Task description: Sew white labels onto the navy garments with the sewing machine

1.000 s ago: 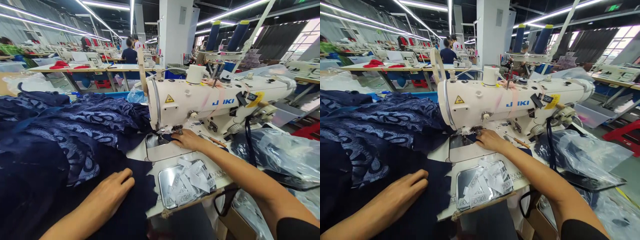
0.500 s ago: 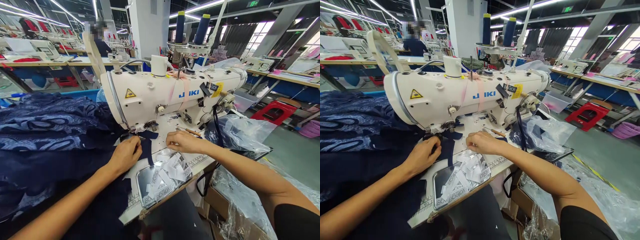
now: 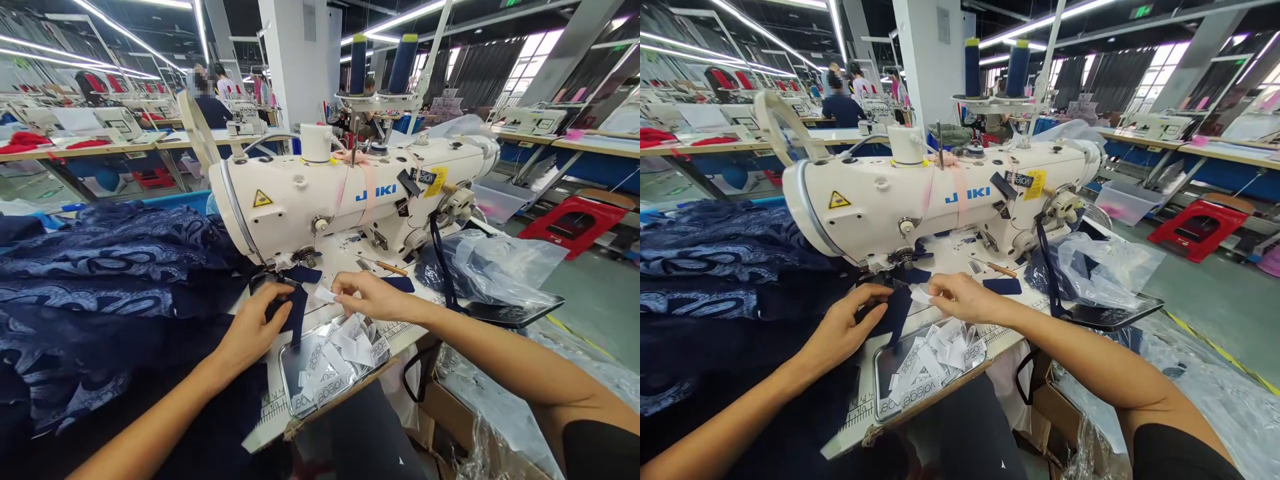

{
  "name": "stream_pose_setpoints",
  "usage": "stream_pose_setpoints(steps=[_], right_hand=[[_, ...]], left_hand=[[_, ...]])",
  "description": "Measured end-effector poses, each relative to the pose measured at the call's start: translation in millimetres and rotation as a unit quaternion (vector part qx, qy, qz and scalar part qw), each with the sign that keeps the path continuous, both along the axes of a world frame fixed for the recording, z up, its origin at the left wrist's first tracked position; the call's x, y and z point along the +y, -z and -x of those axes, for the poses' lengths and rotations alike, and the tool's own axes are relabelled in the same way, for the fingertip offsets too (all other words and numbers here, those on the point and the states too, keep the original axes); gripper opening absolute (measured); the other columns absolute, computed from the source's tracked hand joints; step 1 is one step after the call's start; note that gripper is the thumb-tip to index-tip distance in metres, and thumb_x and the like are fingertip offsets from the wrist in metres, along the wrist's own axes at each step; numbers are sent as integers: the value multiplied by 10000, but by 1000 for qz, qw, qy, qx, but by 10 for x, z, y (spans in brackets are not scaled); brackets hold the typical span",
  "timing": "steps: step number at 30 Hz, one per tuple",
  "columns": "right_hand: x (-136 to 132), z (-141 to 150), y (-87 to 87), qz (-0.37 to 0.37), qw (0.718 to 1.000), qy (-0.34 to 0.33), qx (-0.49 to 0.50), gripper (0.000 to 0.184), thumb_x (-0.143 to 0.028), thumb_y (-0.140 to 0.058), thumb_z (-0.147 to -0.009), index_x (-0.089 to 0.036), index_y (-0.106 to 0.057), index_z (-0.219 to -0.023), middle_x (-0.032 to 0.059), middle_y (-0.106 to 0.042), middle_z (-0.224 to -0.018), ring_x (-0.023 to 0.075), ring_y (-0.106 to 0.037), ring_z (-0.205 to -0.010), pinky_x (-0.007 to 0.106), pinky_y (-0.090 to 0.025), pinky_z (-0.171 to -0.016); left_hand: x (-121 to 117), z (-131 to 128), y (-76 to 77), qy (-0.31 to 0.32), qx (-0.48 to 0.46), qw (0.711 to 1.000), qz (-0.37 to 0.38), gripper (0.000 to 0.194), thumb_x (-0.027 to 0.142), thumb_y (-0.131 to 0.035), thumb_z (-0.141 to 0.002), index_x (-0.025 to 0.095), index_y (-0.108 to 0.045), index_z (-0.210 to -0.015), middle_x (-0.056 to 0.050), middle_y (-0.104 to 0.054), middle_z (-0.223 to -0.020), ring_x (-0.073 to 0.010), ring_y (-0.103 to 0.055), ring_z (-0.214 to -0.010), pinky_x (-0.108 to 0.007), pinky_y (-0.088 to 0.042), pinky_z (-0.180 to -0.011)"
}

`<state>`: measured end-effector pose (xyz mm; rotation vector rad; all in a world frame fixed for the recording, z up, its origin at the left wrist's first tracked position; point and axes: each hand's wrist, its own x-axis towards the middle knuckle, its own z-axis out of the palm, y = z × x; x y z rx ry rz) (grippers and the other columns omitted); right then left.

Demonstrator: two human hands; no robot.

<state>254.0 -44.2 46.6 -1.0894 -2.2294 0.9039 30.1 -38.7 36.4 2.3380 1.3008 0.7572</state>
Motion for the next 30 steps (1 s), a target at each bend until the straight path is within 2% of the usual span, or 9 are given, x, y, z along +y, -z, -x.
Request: stream_pose_setpoints(steps=[3, 6, 9, 13, 18, 21, 24, 27, 30], right_hand=[[-86, 18, -92, 47, 997, -49, 48, 57, -129, -405, -822, -153, -452, -799, -13, -581, -690, 62, -476, -486, 186, -381, -506], [-173, 55, -142, -10, 997, -73, 15, 56, -127, -444, -801, -150, -494, -814, -24, -566, -644, 76, -480, -533, 180, -376, -519], [-229, 70, -162, -71, 994, -82, -10, 97, -130, -460, -799, -144, -548, -838, -26, -555, -623, 82, -491, -559, 182, -374, -545], [-248, 48, -166, -102, 993, -63, 15, 148, -128, -441, -807, -137, -587, -827, -12, -567, -617, 88, -510, -562, 188, -385, -564], [-227, 15, -109, -127, 990, -20, 52, 214, -131, -409, -817, -126, -616, -867, 15, -610, -675, 85, -497, -550, 193, -390, -562], [-212, 11, -47, -116, 991, -2, 65, 235, -154, -410, -820, -123, -616, -928, 14, -627, -683, 62, -403, -437, 192, -372, -496], [-205, 16, 1, -121, 990, 17, 70, 228, -167, -418, -817, -137, -617, -923, 12, -637, -675, 61, -389, -423, 194, -365, -480], [-198, 26, 27, -106, 990, 42, 83, 197, -179, -435, -808, -152, -592, -924, 12, -649, -673, 63, -398, -417, 198, -367, -474], [-184, 41, 38, -42, 989, 52, 134, 108, -206, -471, -794, -154, -557, -832, 8, -644, -646, 55, -408, -393, 198, -376, -462]], left_hand=[[-80, -74, -112, 48, -77, 994, 64, 353, 260, -341, -783, 177, -505, -1084, -77, -559, -1122, -179, -534, -989, -304, -461, -811], [-134, -105, -212, 131, -94, 980, 115, 464, 168, -299, -715, 196, -487, -1139, -44, -494, -1244, -174, -459, -1119, -297, -430, -880], [-176, -96, -259, 183, -105, 960, 181, 431, 165, -319, -715, 190, -532, -1089, -39, -593, -1099, -170, -510, -1047, -304, -405, -900], [-250, -40, -186, 148, -138, 946, 253, 296, 306, -430, -780, 165, -579, -993, -44, -634, -908, -177, -563, -871, -304, -430, -799], [-366, 29, -87, 80, -188, 932, 298, 255, 358, -554, -723, 148, -613, -856, -13, -623, -703, -141, -551, -678, -260, -430, -667], [-427, 24, -110, 56, -200, 930, 305, 240, 356, -581, -697, 147, -618, -808, -14, -632, -685, -141, -560, -666, -255, -431, -659], [-469, 6, -134, 39, -199, 939, 277, 266, 357, -572, -703, 152, -599, -870, -28, -657, -736, -149, -581, -674, -256, -439, -646], [-495, 1, -126, 11, -176, 966, 189, 223, 321, -499, -756, 160, -574, -891, -12, -658, -673, -144, -595, -639, -255, -436, -641], [-505, 5, -109, -16, -143, 985, 100, 173, 273, -443, -781, 166, -533, -883, 24, -618, -571, -133, -590, -592, -242, -425, -620]])
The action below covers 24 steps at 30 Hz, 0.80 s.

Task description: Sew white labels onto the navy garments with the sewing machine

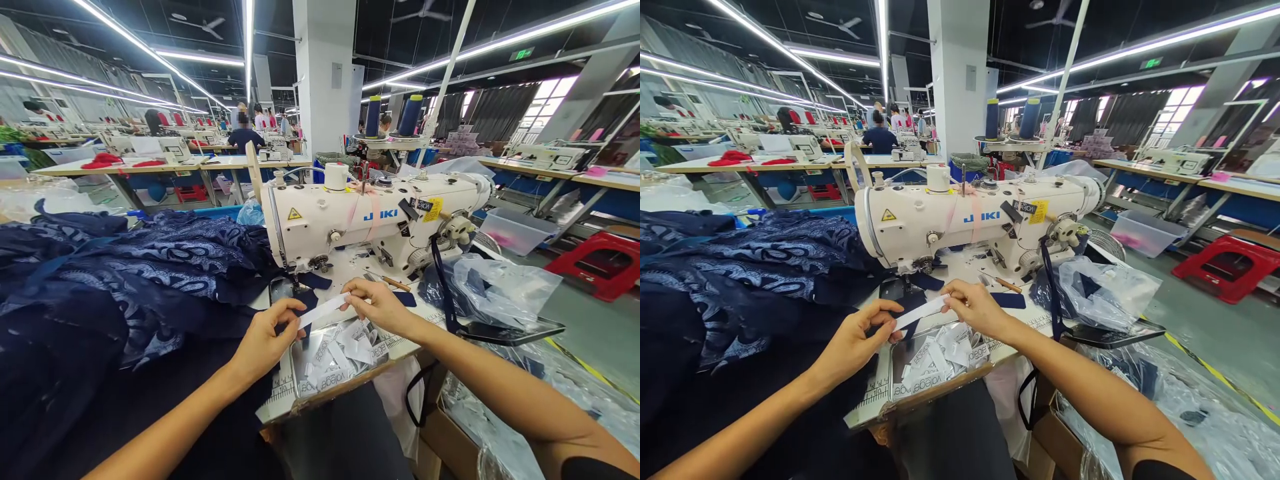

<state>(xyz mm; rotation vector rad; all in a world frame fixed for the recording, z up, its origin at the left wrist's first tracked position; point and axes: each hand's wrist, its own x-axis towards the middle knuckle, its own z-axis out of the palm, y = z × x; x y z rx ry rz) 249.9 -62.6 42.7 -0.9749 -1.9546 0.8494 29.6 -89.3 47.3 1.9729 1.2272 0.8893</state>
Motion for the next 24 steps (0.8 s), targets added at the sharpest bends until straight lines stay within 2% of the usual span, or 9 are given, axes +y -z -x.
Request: stream_pose_setpoints(steps=[3, 5, 8, 12, 14, 17, 21, 24], right_hand=[[13, 7, 6, 62, 995, -20, 77, 120, -259, -525, -767, -151, -534, -715, -1, -617, -598, 49, -399, -391, 185, -362, -424], [11, 4, 9, 83, 989, -47, 111, 146, -282, -550, -751, -143, -559, -705, 1, -609, -593, 48, -391, -406, 177, -358, -412], [-15, 2, 13, 91, 985, -95, 108, 161, -278, -554, -754, -134, -626, -761, 13, -624, -631, 49, -408, -434, 174, -377, -425], [-63, 47, 36, 63, 988, -125, 61, 202, -261, -522, -784, -145, -668, -862, 26, -638, -672, 68, -478, -493, 174, -397, -443], [-80, 94, 58, 37, 992, -113, 47, 200, -255, -519, -787, -154, -675, -861, 24, -642, -668, 74, -495, -504, 182, -414, -468], [-98, 175, 97, 27, 995, -82, 57, 187, -253, -511, -789, -158, -667, -827, 9, -644, -636, 60, -448, -406, 192, -415, -447], [-124, 262, 118, -10, 997, -55, 54, 129, -230, -510, -789, -159, -617, -776, 0, -645, -639, 56, -455, -379, 199, -426, -472], [-140, 309, 110, -64, 997, -33, 15, 115, -203, -505, -793, -168, -599, -738, -8, -632, -621, 66, -480, -426, 206, -428, -526]], left_hand=[[10, 11, -12, 5, 29, 998, -53, 153, 255, -417, -782, 169, -538, -817, 14, -618, -608, -130, -588, -605, -231, -427, -615], [32, 29, -36, 23, 61, 996, -66, 187, 249, -404, -779, 170, -574, -772, -10, -646, -691, -136, -596, -659, -229, -435, -646], [81, 69, -71, 52, 102, 993, -40, 258, 208, -367, -773, 183, -616, -837, -15, -669, -804, -142, -603, -755, -223, -439, -702], [133, 101, -70, 106, 104, 989, 0, 337, 161, -348, -756, 200, -607, -968, -7, -655, -938, -135, -592, -816, -220, -439, -737], [142, 89, -57, 110, 98, 989, 9, 297, 202, -368, -780, 195, -614, -947, -12, -658, -916, -136, -592, -793, -222, -441, -726], [142, 42, -42, 90, 70, 993, 18, 232, 274, -411, -802, 181, -614, -864, -13, -670, -813, -136, -597, -737, -221, -442, -692], [149, -13, -37, 70, 35, 997, 21, 199, 291, -444, -797, 168, -595, -754, -2, -640, -672, -122, -576, -625, -212, -428, -606], [155, -25, -39, 53, 30, 998, -32, 192, 270, -466, -779, 170, -616, -713, 3, -579, -631, -112, -527, -585, -215, -406, -570]])
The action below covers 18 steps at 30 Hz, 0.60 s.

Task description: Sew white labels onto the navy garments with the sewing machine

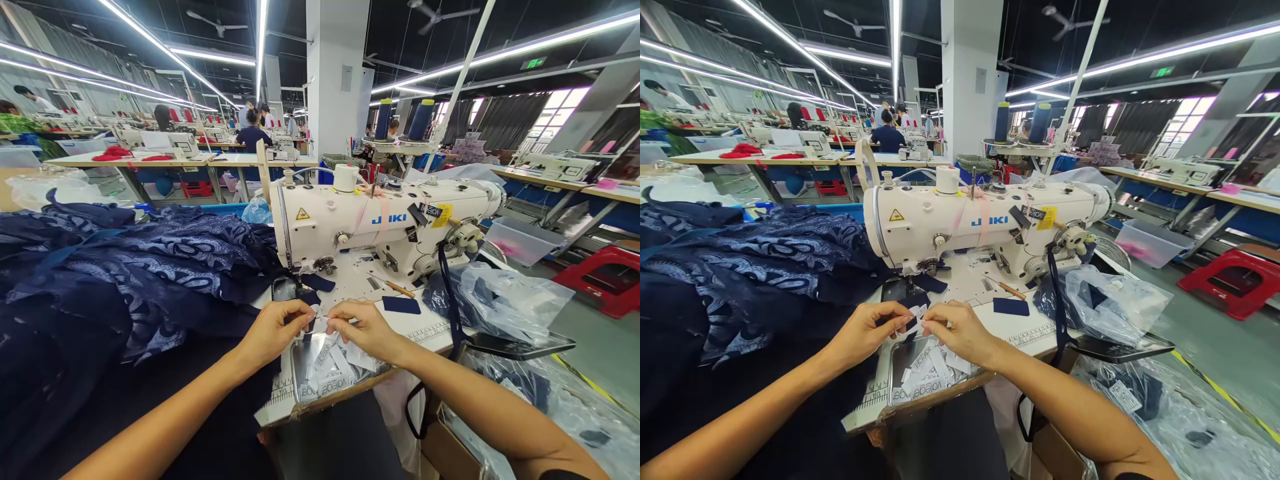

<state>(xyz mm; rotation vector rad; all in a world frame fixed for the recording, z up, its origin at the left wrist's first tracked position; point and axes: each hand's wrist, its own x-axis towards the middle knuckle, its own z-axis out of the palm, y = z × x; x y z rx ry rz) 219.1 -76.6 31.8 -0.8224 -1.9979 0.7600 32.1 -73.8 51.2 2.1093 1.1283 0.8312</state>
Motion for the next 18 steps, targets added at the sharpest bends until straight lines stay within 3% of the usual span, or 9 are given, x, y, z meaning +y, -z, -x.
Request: stream_pose_setpoints(steps=[4, 8, 11, 18], right_hand=[[20, 48, 15, -24, 999, 35, 0, 114, -187, -510, -786, -166, -601, -721, -8, -616, -596, 94, -527, -528, 218, -425, -576], [68, 74, 56, 17, 998, 37, 37, 149, -233, -505, -788, -165, -609, -706, -11, -599, -582, 95, -519, -516, 228, -429, -550], [71, 82, 63, 69, 995, 29, 67, 159, -267, -507, -776, -170, -622, -725, -5, -606, -605, 97, -511, -499, 226, -433, -493], [16, 78, 1, 109, 988, 28, 109, 136, -274, -544, -734, -171, -600, -666, -6, -611, -583, 94, -523, -486, 220, -452, -483]], left_hand=[[-30, -15, -11, -47, -35, 994, -92, 181, 271, -493, -759, 178, -634, -693, -15, -532, -737, -106, -487, -630, -206, -375, -538], [-83, -56, -26, -45, -104, 993, 30, 190, 288, -468, -766, 156, -603, -744, 14, -526, -589, -83, -453, -484, -199, -355, -458], [-93, -82, -37, -36, -142, 983, 115, 191, 302, -486, -744, 148, -598, -764, 33, -517, -484, -89, -477, -454, -215, -394, -493], [-58, -74, -33, -73, -177, 969, 158, 184, 318, -585, -657, 151, -583, -732, 18, -589, -558, -97, -526, -487, -216, -413, -506]])
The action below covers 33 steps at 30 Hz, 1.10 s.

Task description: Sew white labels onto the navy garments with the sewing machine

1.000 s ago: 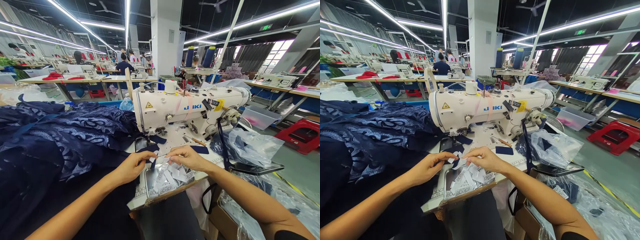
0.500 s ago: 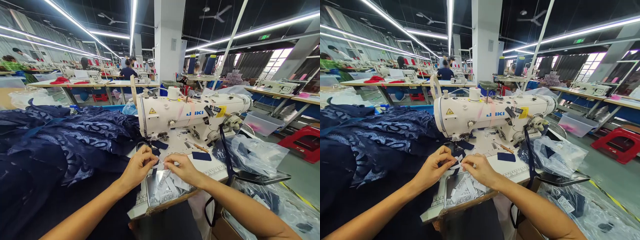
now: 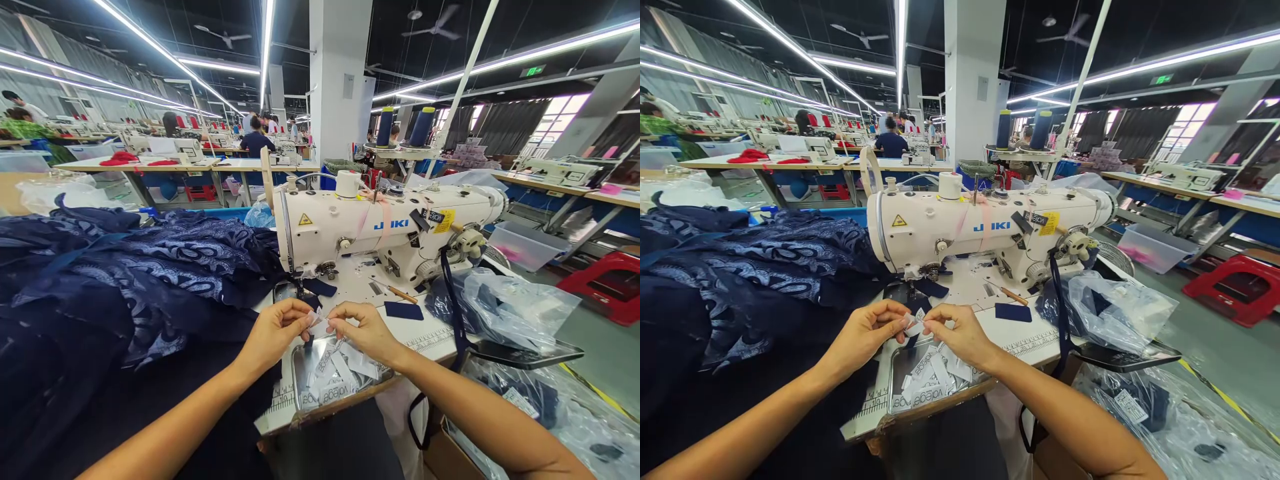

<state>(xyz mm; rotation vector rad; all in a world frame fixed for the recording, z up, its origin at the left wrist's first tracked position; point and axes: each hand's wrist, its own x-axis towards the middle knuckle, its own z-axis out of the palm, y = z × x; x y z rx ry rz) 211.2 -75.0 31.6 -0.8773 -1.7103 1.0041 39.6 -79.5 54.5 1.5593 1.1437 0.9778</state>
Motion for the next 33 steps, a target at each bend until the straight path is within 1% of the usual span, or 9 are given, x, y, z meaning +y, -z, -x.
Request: stream_pose_setpoints(steps=[3, 6, 9, 12, 15, 21, 27, 33], right_hand=[[-5, -4, -11, 24, 1000, 3, 6, 124, -257, -547, -731, -171, -584, -649, -20, -591, -552, 90, -514, -475, 218, -440, -476], [-4, 11, -1, 40, 999, 3, 9, 122, -252, -551, -726, -168, -578, -642, -27, -576, -533, 90, -513, -473, 214, -426, -464], [1, 37, 23, 38, 999, 17, 5, 127, -248, -550, -724, -163, -579, -634, -18, -581, -547, 88, -512, -473, 213, -421, -463], [12, 54, 49, 34, 999, 34, 3, 129, -251, -548, -722, -162, -584, -635, -8, -593, -578, 86, -506, -474, 216, -426, -469], [24, 56, 66, 30, 999, 37, 6, 127, -256, -551, -720, -163, -591, -644, -7, -589, -581, 87, -501, -484, 215, -432, -477], [25, 67, 80, 33, 999, 16, -6, 142, -276, -558, -726, -168, -603, -647, -9, -593, -582, 87, -505, -486, 213, -437, -473], [31, 84, 110, 25, 1000, 11, -9, 131, -251, -552, -734, -169, -603, -646, -9, -585, -586, 84, -497, -488, 207, -417, -468], [37, 85, 120, 42, 999, 19, 5, 138, -268, -559, -727, -169, -612, -648, -8, -591, -585, 85, -502, -476, 210, -421, -464]], left_hand=[[-5, 11, 24, -12, 53, 998, -12, 177, 328, -590, -657, 151, -574, -656, 26, -564, -520, -90, -504, -451, -201, -389, -468], [-18, 14, 51, -11, 127, 990, -55, 195, 340, -556, -690, 154, -613, -670, 20, -571, -530, -87, -482, -436, -201, -372, -455], [-32, 7, 56, -9, 185, 979, -88, 214, 339, -525, -713, 161, -640, -679, 27, -551, -497, -85, -455, -429, -198, -350, -450], [-39, 4, 34, -8, 212, 973, -94, 216, 327, -510, -715, 164, -646, -670, 36, -523, -472, -82, -424, -426, -192, -322, -435], [-36, 15, 12, 4, 210, 974, -90, 217, 324, -503, -717, 163, -635, -658, 41, -504, -464, -81, -417, -427, -186, -317, -429], [-28, 10, 8, 25, 189, 979, -73, 214, 320, -505, -711, 164, -624, -626, 42, -514, -457, -84, -442, -418, -184, -326, -424], [-25, -24, 23, 6, 184, 980, -80, 206, 298, -499, -709, 160, -624, -622, 37, -536, -453, -85, -453, -416, -184, -339, -429], [-31, -32, 40, -3, 170, 982, -83, 188, 291, -506, -699, 160, -614, -619, 33, -541, -469, -85, -452, -422, -181, -342, -421]])
